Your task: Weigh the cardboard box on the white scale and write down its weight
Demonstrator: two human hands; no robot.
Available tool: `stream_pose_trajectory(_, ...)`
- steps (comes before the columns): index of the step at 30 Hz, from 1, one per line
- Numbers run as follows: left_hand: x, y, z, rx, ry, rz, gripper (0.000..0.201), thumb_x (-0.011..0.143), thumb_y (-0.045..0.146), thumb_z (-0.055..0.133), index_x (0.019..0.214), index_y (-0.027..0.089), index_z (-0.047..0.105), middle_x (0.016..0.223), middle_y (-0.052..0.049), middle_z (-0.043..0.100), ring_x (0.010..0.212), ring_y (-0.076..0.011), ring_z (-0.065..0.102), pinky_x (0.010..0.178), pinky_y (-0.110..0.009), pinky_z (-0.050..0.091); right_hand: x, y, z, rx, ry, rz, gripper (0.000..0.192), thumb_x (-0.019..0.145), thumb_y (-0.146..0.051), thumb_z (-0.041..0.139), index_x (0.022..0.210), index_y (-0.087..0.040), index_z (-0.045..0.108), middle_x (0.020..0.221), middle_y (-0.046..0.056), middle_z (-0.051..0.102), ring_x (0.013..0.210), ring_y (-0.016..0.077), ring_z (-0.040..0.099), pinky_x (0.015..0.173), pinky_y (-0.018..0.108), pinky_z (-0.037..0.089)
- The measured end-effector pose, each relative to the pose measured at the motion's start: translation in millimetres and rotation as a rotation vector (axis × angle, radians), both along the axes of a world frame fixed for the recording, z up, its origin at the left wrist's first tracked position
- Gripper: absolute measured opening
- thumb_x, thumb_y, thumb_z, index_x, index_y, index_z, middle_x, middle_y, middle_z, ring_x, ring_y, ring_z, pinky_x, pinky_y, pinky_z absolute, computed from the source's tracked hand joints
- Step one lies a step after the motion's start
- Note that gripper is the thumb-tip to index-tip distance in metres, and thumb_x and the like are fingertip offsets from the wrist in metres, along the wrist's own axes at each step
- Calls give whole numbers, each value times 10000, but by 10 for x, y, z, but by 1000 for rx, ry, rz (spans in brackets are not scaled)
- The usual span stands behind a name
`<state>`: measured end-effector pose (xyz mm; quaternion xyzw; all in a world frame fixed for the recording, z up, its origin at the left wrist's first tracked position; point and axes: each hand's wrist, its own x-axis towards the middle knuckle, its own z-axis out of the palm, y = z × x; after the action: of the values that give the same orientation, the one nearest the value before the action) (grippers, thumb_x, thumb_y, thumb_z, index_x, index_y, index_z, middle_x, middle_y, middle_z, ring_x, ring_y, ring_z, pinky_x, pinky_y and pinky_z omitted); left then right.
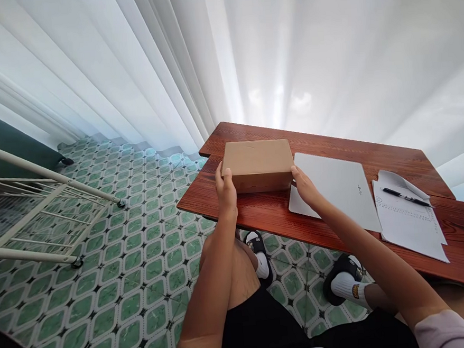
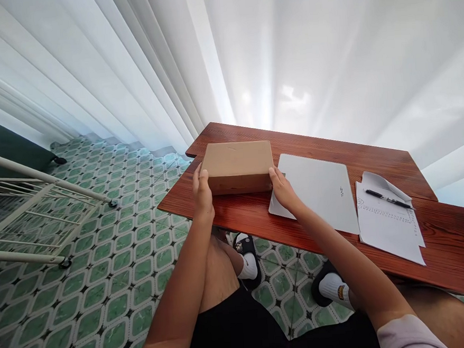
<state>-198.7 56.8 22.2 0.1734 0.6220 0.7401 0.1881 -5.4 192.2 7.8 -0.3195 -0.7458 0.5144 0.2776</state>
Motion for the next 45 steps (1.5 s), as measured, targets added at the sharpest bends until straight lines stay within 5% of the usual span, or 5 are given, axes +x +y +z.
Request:
stream_pose_trajectory(11,-27,66,-114,3,69,91,523,975,332,522,1479,195,486,1535,-75,493,1396,-230,476,1171,-356,399,-105,-147,170,-80,23,-49,611,1032,-635,307,1521,-311,477,1617,3,416,1527,264,319,1265,520,280)
stream_pose_trajectory(23,76,51,-39,99,282,158,526,958,367,501,1438,155,530,1531,-88,500,1418,-198,461,1172,-297,393,-26,-238,275,-46,41,-74,617,1004,-631,416,1486,-255,499,1535,60,523,1456,293,428,1255,514,280)
stream_pose_trajectory(36,227,59,103,219,534,202,510,983,332,463,1467,181,518,1538,-80,491,1424,-197,461,1189,-311,389,123,-265,429,95,183,-64,686,976,-675,540,1509,-248,471,1412,99,604,1309,311,552,1134,486,439)
stream_pose_trajectory(45,549,85,246,282,573,121,536,1032,444,442,1528,243,460,1610,-35,397,1519,-212,326,1254,-328,305,461,-230,553,193,184,-113,742,978,-727,506,1534,-240,441,1347,111,626,1181,320,612,1053,492,523)
